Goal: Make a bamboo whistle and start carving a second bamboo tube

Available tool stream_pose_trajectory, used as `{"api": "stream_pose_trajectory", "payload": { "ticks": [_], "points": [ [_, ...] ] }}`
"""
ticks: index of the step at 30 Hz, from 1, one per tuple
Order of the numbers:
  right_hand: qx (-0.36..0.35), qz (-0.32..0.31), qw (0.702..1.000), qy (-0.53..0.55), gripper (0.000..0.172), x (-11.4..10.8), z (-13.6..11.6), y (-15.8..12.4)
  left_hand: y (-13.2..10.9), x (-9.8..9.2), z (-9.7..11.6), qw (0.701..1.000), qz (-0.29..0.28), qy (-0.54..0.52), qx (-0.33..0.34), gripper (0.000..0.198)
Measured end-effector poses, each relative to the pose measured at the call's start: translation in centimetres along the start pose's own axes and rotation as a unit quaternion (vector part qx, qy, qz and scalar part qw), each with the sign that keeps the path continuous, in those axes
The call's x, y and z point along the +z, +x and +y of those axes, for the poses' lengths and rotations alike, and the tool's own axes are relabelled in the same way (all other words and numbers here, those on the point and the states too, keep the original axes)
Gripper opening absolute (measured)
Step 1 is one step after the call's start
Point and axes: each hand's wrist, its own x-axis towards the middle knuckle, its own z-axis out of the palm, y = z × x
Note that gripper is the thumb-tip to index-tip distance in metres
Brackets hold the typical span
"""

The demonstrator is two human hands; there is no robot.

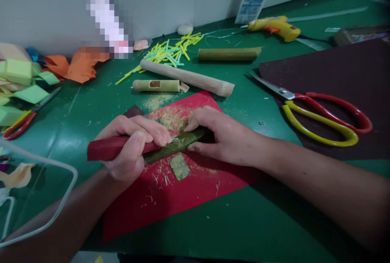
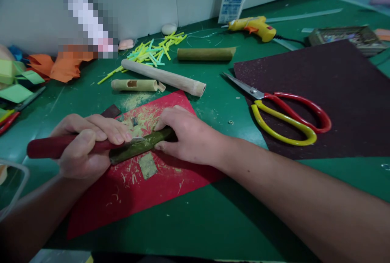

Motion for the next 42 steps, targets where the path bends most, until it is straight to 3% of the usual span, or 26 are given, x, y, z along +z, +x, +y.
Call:
{"api": "stream_pose_trajectory", "payload": {
  "ticks": [22, 30, 37, 42],
  "points": [
    [0.011, 0.002, 1.0, 0.002, 0.019, -0.2, -0.2, 0.1, -0.3, -0.5, 0.3, 0.999, 0.027, -0.04, -0.021, 0.019],
    [0.013, 0.001, 1.0, 0.003, 0.02, -0.1, -0.2, 0.1, -0.5, -1.0, 0.3, 0.998, -0.004, -0.057, -0.035, 0.02],
    [0.008, -0.001, 1.0, 0.0, 0.02, -0.2, -0.1, 0.0, -0.4, -1.0, 0.3, 0.997, 0.032, -0.065, -0.028, 0.021],
    [0.01, -0.004, 1.0, 0.01, 0.019, -0.1, -0.2, 0.0, -0.5, -0.5, 0.2, 0.998, -0.003, -0.049, -0.039, 0.018]
  ]
}}
